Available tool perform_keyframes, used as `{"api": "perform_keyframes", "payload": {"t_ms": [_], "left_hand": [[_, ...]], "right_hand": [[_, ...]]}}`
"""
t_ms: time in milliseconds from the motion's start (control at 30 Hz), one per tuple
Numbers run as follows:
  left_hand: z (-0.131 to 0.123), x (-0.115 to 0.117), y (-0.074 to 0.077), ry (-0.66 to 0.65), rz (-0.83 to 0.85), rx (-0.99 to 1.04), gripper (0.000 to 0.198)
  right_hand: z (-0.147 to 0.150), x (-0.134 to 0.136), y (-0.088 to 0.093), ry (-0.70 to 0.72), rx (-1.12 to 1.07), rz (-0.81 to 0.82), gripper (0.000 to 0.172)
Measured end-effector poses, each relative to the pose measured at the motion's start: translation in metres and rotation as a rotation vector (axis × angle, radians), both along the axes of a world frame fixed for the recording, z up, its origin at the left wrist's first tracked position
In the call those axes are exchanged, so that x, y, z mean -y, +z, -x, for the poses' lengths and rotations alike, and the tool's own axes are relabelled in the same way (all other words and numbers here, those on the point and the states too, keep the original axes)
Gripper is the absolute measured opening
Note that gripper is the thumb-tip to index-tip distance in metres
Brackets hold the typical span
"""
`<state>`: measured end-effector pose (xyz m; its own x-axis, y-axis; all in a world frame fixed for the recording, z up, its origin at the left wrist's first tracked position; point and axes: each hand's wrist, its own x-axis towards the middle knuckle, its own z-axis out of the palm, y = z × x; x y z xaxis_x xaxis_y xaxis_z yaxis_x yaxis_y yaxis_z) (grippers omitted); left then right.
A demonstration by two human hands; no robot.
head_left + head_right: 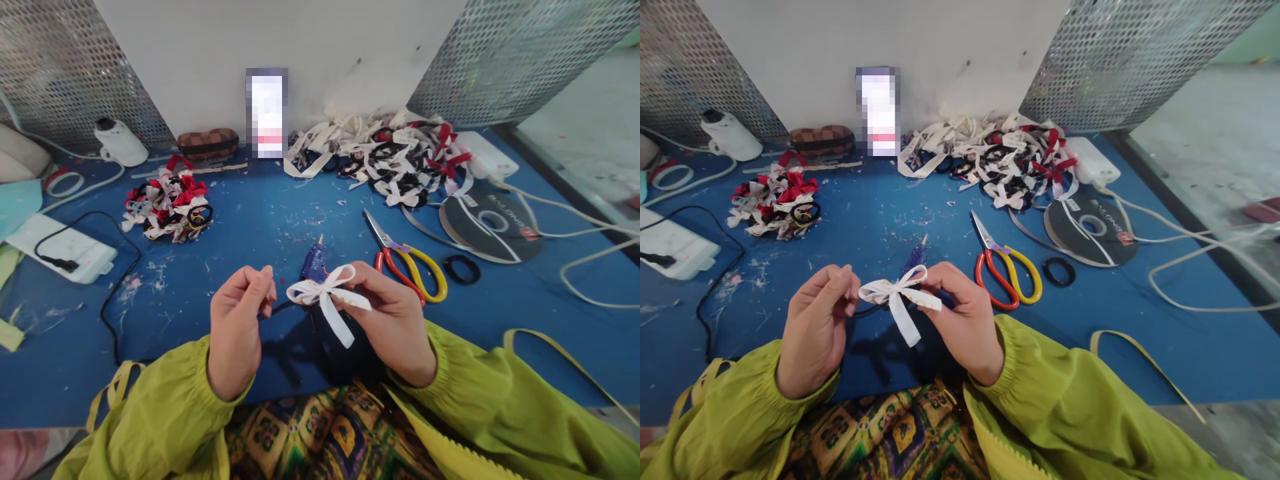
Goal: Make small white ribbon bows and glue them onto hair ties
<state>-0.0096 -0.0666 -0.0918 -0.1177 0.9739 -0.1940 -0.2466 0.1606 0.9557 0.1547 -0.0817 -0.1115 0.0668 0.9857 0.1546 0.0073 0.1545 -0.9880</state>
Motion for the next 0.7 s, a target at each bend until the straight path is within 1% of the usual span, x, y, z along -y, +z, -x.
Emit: {"api": "perform_keyframes", "payload": {"t_ms": [67, 167, 200, 267, 333, 433, 500, 567, 700], "left_hand": [[0.0002, -0.0007, -0.0007, -0.006, -0.011, -0.023, 0.032], [0.001, -0.0004, -0.0022, -0.051, -0.011, -0.11, 0.019], [0.0014, 0.0, -0.0025, -0.063, -0.002, -0.134, 0.018], [0.002, 0.001, -0.0022, -0.098, 0.003, -0.146, 0.026], [0.0022, 0.0021, -0.0008, -0.164, -0.013, -0.104, 0.03], [0.0018, 0.0033, 0.0021, -0.289, -0.006, -0.046, 0.026], [0.0015, 0.0039, 0.0034, -0.33, 0.032, -0.052, 0.024], [0.0016, 0.0042, 0.004, -0.342, 0.054, -0.079, 0.021], [0.0022, 0.0042, 0.0037, -0.319, 0.044, -0.097, 0.018]], "right_hand": [[0.0005, -0.0005, -0.0005, 0.001, -0.042, 0.028, 0.009], [0.0013, -0.0016, 0.0008, 0.017, -0.082, 0.098, 0.006], [0.0013, -0.0019, 0.0012, 0.021, -0.081, 0.118, 0.006], [0.0011, -0.0022, 0.0013, 0.025, -0.063, 0.135, 0.009], [0.0008, -0.0017, 0.0008, 0.024, -0.042, 0.126, 0.009], [0.0007, -0.0004, 0.0008, 0.042, 0.026, 0.101, 0.007], [0.0012, 0.0004, 0.0022, 0.052, 0.088, 0.057, 0.004], [0.0021, 0.0008, 0.0039, 0.052, 0.135, -0.01, 0.001], [0.0039, 0.001, 0.0055, 0.05, 0.199, -0.103, 0.009]]}}
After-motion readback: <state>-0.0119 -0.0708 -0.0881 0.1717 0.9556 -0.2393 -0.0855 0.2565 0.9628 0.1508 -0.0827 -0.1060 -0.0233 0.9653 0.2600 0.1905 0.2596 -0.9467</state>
